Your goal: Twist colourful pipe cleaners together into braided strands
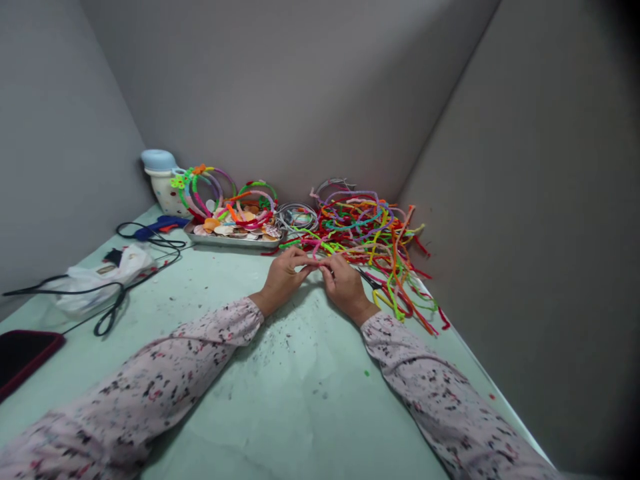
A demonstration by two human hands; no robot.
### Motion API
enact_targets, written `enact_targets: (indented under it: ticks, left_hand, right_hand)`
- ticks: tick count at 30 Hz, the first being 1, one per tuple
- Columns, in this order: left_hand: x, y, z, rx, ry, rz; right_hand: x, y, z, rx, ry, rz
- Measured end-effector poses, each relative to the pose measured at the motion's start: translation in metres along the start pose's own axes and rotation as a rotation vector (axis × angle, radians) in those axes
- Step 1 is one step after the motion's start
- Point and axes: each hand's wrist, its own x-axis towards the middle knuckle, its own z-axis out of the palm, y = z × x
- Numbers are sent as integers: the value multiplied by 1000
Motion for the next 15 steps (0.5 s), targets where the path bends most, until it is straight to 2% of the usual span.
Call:
enact_targets:
  ticks: [15]
  left_hand:
    - [-1, 1, 0, -37, -19, -34]
  right_hand:
    - [0, 1, 0, -10, -9, -17]
